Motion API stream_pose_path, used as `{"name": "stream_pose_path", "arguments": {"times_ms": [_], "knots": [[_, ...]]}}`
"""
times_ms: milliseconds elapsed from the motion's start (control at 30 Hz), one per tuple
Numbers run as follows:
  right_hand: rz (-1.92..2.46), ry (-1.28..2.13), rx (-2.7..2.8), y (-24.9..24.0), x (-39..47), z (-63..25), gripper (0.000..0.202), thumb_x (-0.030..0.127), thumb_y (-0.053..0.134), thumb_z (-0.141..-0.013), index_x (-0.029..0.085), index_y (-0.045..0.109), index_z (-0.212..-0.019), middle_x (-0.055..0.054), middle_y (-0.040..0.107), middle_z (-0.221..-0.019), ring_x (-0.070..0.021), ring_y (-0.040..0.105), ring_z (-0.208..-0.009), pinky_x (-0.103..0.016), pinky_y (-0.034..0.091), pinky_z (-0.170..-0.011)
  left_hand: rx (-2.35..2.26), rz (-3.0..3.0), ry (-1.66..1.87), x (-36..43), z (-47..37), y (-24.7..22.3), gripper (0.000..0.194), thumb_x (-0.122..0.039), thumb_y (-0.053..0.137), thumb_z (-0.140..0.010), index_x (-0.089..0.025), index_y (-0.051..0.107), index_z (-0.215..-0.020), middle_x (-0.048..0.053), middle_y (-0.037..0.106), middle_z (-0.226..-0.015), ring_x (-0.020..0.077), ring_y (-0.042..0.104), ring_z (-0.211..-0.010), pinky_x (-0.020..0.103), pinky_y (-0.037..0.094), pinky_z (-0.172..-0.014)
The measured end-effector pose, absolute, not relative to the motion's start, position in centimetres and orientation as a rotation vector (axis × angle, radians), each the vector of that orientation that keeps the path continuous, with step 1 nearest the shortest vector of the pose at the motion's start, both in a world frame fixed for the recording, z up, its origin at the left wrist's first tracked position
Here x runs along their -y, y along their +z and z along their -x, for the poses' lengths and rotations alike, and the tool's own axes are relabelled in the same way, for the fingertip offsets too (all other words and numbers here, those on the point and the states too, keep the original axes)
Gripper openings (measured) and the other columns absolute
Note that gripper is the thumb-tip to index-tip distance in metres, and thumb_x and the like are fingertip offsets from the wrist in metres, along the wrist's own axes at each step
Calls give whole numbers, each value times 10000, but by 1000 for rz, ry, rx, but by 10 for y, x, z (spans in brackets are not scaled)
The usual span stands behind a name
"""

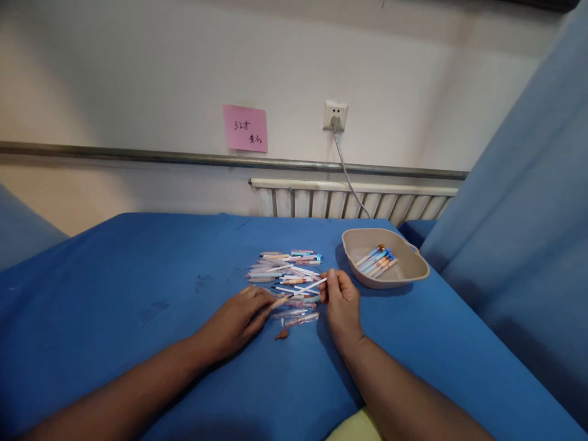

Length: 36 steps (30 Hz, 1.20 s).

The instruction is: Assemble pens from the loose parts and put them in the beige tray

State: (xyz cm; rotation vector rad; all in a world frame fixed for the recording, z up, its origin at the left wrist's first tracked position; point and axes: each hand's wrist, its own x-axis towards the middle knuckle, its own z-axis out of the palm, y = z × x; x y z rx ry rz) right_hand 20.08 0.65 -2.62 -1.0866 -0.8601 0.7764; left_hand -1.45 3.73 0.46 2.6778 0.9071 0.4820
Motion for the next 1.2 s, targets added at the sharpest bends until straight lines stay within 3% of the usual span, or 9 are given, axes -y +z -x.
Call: {"name": "stream_pose_path", "arguments": {"times_ms": [200, 367, 567, 867, 1200], "knots": [[1135, 769, 986, -20, 0, -195, 358, 529, 535, -829, 189, 647, -821, 36, 501, -555, -123, 443, -513, -245, 359, -508, -959, -2603, 517, -35, 14, 8, 165, -288, 456, -904, -188, 580, -946, 61, 596, -945, 200, 527, -894, 334, 423, -817], [1132, 746, 987, -16, 2, -196, 338, 501, 539, -834, 190, 669, -846, 33, 507, -559, -120, 449, -516, -241, 363, -509, -961, -2213, 417, -32, 10, 11, 211, -363, 504, -868, -166, 556, -813, 0, 582, -751, 135, 502, -670, 232, 396, -607], [1134, 787, 1131, -16, 10, -188, 326, 478, 547, -830, 194, 707, -833, 25, 518, -551, -126, 465, -527, -242, 364, -519, -695, -1601, 448, -27, 3, 13, 273, -393, 586, -830, -136, 600, -921, 43, 665, -822, 137, 582, -744, 245, 428, -687], [1152, 779, 1379, -20, 14, -183, 325, 419, 493, -872, 201, 721, -953, 13, 541, -591, -143, 518, -559, -251, 395, -544, -678, -1142, 434, -23, 0, 6, 346, -403, 743, -694, -108, 629, -835, 51, 655, -754, 74, 522, -519, 195, 394, -485], [1117, 907, 1329, -24, 15, -180, 280, 409, 507, -870, 194, 674, -936, 26, 538, -569, -125, 503, -509, -242, 402, -517, -680, -1098, 469, -21, -3, 3, 354, -387, 742, -698, -112, 631, -891, 30, 619, -697, 86, 536, -532, 183, 393, -474]]}}
